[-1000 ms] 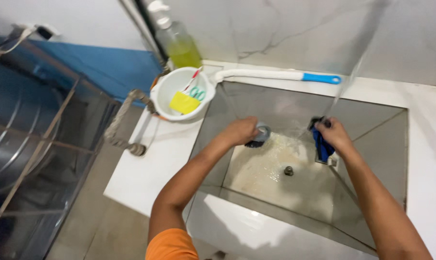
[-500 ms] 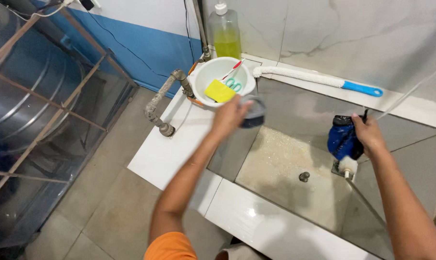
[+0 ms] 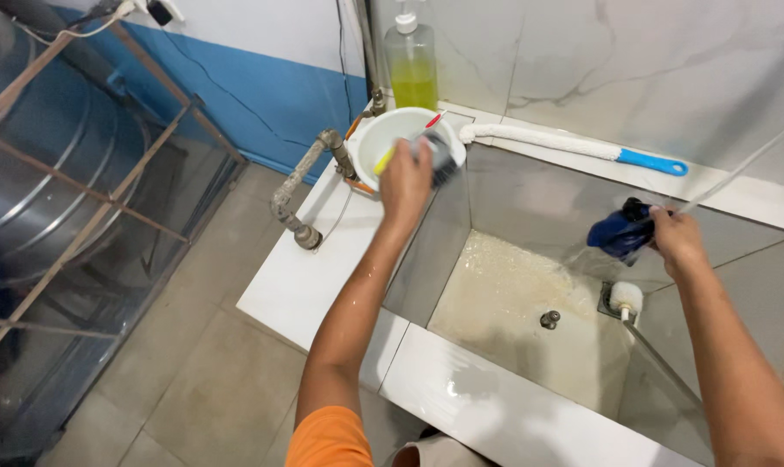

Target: The person gathers plastic seal strips, washes a blue plastic container under a tap, then uses a heat gun to shrink a seal strip around the container's opening. The person secures the lid and wipes the container and surrounding area with a cloth.

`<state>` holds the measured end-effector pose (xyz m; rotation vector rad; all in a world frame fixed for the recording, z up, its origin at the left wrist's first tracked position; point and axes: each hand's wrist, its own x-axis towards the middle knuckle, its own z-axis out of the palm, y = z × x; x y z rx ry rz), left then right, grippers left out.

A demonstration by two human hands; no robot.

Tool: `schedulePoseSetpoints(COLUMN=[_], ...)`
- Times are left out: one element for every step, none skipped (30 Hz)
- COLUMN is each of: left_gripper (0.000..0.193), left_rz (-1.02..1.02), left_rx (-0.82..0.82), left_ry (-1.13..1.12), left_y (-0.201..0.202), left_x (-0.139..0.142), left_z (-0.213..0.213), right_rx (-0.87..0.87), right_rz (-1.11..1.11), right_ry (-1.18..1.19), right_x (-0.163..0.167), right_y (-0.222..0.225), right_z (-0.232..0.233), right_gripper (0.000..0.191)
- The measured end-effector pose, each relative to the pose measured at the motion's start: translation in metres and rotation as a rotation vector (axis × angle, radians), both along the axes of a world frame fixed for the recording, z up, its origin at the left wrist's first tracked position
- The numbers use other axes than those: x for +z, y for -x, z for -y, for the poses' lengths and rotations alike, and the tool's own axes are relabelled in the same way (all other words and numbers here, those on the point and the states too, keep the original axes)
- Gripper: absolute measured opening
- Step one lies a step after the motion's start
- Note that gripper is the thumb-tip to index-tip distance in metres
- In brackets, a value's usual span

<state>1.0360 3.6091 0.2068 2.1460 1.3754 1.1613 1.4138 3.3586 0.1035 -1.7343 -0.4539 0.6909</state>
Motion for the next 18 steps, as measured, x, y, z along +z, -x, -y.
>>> schedulePoseSetpoints(left_gripper=[0.041, 0.041, 0.042, 0.044, 0.044, 0.045, 0.046, 0.047, 0.049, 0.048, 0.048, 0.045, 0.058, 0.071, 0.069, 0.066, 0.063, 0.054], left_rz=[0.039, 0.049, 0.054, 0.057, 0.029, 0.003, -0.020, -0.044, -0.071, -0.064, -0.055, -0.014, 0.021, 0.059, 0.090, 0.120, 0.149, 0.097], left_rx=[0.074, 0.094, 0.116, 0.135, 0.101, 0.058, 0.010, 0.009, 0.002, -0.179, -0.359, -0.623, -0.752, -0.877, -0.963, -1.045, -1.123, -1.050], left_ry=[-0.061, -0.065, -0.062, -0.058, -0.056, -0.056, -0.061, -0.077, -0.092, -0.125, -0.154, -0.041, -0.031, -0.022, 0.113, 0.256, 0.403, 0.392], left_y=[0.000, -0.003, -0.005, -0.010, -0.015, -0.024, -0.036, -0.050, -0.069, -0.091, -0.117, -0.143, -0.174, -0.201, -0.224, -0.246, -0.263, -0.278], left_x=[0.007, 0.009, 0.006, -0.001, -0.010, -0.021, -0.030, -0.037, -0.044, -0.051, -0.058, -0.065, -0.071, -0.076, -0.080, -0.086, -0.093, -0.098], left_z=[-0.012, -0.023, -0.031, -0.034, -0.032, -0.025, -0.019, -0.007, 0.012, 0.034, 0.060, 0.087, 0.112, 0.131, 0.143, 0.153, 0.160, 0.162], right_rx=[0.013, 0.028, 0.044, 0.043, 0.038, 0.026, 0.029, 0.031, 0.028, 0.038, 0.049, 0.107, 0.169, 0.205, 0.242, 0.282, 0.320, 0.359], right_rz=[-0.003, -0.005, -0.011, -0.025, -0.039, -0.053, -0.071, -0.087, -0.107, -0.087, -0.069, -0.036, -0.004, 0.063, 0.131, 0.197, 0.314, 0.434], right_ry=[-0.003, -0.001, 0.007, 0.004, 0.002, -0.003, 0.007, 0.014, 0.020, 0.052, 0.089, 0.090, 0.093, 0.117, 0.139, 0.167, 0.223, 0.277], right_x=[0.004, 0.008, 0.012, 0.017, 0.022, 0.026, 0.031, 0.036, 0.040, 0.046, 0.051, 0.059, 0.065, 0.069, 0.078, 0.087, 0.097, 0.108], right_y=[-0.001, -0.001, -0.001, -0.001, -0.001, -0.001, -0.001, -0.001, -0.001, -0.001, -0.001, 0.000, 0.000, -0.003, -0.003, -0.003, -0.003, -0.003], right_z=[0.000, 0.000, 0.000, 0.000, 0.000, 0.000, 0.001, 0.001, 0.002, 0.004, 0.005, 0.007, 0.009, 0.011, 0.014, 0.017, 0.021, 0.023], right_gripper=[0.020, 0.016, 0.014, 0.010, 0.006, 0.004, 0.004, 0.004, 0.005, 0.005, 0.008, 0.002, 0.006, 0.008, 0.012, 0.016, 0.015, 0.014])
